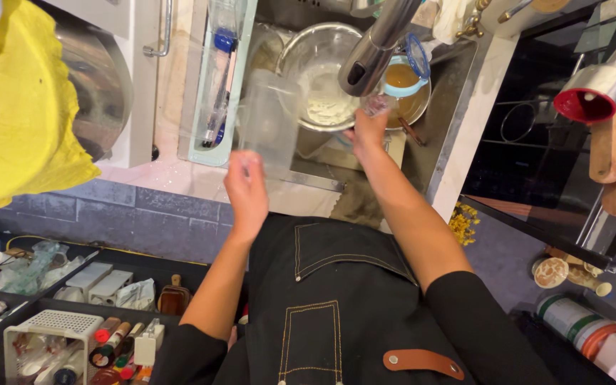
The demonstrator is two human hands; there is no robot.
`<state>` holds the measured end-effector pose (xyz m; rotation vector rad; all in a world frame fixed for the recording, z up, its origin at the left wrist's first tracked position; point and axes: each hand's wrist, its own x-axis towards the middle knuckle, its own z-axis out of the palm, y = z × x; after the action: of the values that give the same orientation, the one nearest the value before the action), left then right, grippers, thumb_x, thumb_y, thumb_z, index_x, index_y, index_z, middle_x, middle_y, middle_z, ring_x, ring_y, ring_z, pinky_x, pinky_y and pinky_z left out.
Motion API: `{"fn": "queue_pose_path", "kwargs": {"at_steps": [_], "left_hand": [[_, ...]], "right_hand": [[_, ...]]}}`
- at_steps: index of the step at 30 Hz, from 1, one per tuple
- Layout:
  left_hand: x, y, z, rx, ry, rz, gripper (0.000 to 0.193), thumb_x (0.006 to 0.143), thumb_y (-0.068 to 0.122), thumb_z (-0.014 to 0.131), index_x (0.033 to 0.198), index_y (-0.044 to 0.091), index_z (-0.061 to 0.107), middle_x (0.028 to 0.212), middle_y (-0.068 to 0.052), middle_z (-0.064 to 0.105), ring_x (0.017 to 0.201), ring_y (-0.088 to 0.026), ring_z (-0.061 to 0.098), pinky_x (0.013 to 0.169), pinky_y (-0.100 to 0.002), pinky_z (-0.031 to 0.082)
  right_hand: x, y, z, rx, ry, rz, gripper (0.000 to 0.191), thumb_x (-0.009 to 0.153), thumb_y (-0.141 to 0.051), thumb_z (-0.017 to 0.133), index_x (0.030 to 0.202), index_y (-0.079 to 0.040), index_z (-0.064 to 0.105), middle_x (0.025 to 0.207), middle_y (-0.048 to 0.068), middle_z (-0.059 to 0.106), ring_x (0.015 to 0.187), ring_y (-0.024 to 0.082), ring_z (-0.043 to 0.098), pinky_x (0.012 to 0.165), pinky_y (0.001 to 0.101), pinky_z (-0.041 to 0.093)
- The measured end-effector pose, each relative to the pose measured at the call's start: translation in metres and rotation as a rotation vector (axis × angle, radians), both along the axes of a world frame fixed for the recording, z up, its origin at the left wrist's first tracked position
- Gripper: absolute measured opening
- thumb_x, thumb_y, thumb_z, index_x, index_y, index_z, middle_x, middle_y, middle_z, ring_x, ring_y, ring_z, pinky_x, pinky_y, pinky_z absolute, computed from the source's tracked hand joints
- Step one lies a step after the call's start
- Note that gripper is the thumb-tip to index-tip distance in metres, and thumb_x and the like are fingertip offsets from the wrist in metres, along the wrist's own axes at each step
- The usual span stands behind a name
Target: The person washes a blue container, a metal mixing bowl, and several clear plastic lids and containers in a sink using a purple sponge and running water.
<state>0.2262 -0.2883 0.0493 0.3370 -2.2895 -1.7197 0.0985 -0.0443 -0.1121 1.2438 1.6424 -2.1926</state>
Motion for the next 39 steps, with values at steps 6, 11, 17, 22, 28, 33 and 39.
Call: {"fn": "queue_pose_path", "kwargs": {"at_steps": [6, 11, 17, 22, 28, 33, 39], "left_hand": [[-0.022, 0.002, 0.024, -0.671, 0.304, -0.424, 0.012, 0.093, 0.01, 0.07, 0.102, 0.006, 0.064, 0.093, -0.009, 0.065, 0.093, -0.028, 0.06, 0.093, -0.049, 0.045], [-0.036, 0.027, 0.001, -1.016, 0.524, -0.641, 0.01, 0.092, 0.016, 0.069, 0.102, 0.013, 0.068, 0.095, 0.0, 0.067, 0.105, -0.018, 0.063, 0.116, -0.049, 0.04], [-0.042, 0.059, -0.007, -1.028, 0.775, -0.837, 0.011, 0.099, 0.024, 0.073, 0.104, 0.016, 0.067, 0.109, 0.0, 0.065, 0.127, -0.02, 0.057, 0.123, -0.048, 0.035], [-0.064, 0.054, -0.004, -0.249, 0.323, -0.598, 0.053, 0.093, 0.052, 0.067, 0.13, 0.016, 0.059, 0.151, -0.013, 0.051, 0.146, -0.036, 0.046, 0.124, -0.055, 0.032], [-0.076, 0.048, -0.023, 1.282, -0.673, -0.8, 0.085, 0.09, 0.061, 0.069, 0.159, 0.027, 0.031, 0.16, -0.022, 0.038, 0.136, -0.045, 0.05, 0.107, -0.062, 0.046], [-0.055, 0.066, -0.043, 1.681, -0.659, -0.924, 0.089, 0.093, 0.059, 0.065, 0.165, 0.037, 0.016, 0.16, -0.03, 0.037, 0.132, -0.046, 0.053, 0.103, -0.066, 0.048], [-0.054, 0.08, -0.066, 1.604, -0.586, -0.732, 0.088, 0.095, 0.045, 0.067, 0.167, 0.027, 0.019, 0.153, -0.033, 0.036, 0.129, -0.043, 0.053, 0.106, -0.066, 0.046]], "right_hand": [[-0.006, -0.001, 0.018, -0.098, 0.159, 0.12, 0.024, 0.105, -0.022, 0.061, 0.126, -0.011, 0.055, 0.118, 0.013, 0.068, 0.099, 0.023, 0.071, 0.072, 0.0377, 0.056], [0.006, 0.038, 0.079, -0.353, 0.15, 0.222, 0.027, 0.096, -0.031, 0.057, 0.119, -0.015, 0.057, 0.107, 0.003, 0.065, 0.095, 0.018, 0.072, 0.072, 0.0429, 0.065], [0.024, 0.069, 0.11, 0.125, 0.292, 0.518, 0.035, 0.091, 0.005, 0.07, 0.123, -0.009, 0.062, 0.105, 0.001, 0.066, 0.092, 0.012, 0.068, 0.074, 0.03, 0.061], [0.018, 0.092, 0.127, 0.244, 0.474, 0.609, 0.031, 0.095, 0.006, 0.07, 0.124, -0.003, 0.063, 0.106, 0.004, 0.07, 0.092, 0.011, 0.069, 0.079, 0.0274, 0.06], [0.003, 0.081, 0.167, 0.407, 0.673, 0.79, 0.029, 0.094, 0.0, 0.079, 0.12, -0.001, 0.067, 0.112, 0.006, 0.07, 0.102, 0.014, 0.067, 0.091, 0.0283, 0.056], [-0.003, 0.052, 0.193, 0.716, 0.949, 0.908, 0.026, 0.091, -0.003, 0.081, 0.112, -0.001, 0.066, 0.111, 0.013, 0.066, 0.102, 0.031, 0.067, 0.091, 0.0342, 0.052], [-0.004, 0.031, 0.192, 0.93, 0.981, 0.599, 0.027, 0.094, -0.003, 0.076, 0.117, 0.001, 0.063, 0.114, 0.015, 0.065, 0.108, 0.034, 0.065, 0.097, 0.0385, 0.053]]}}
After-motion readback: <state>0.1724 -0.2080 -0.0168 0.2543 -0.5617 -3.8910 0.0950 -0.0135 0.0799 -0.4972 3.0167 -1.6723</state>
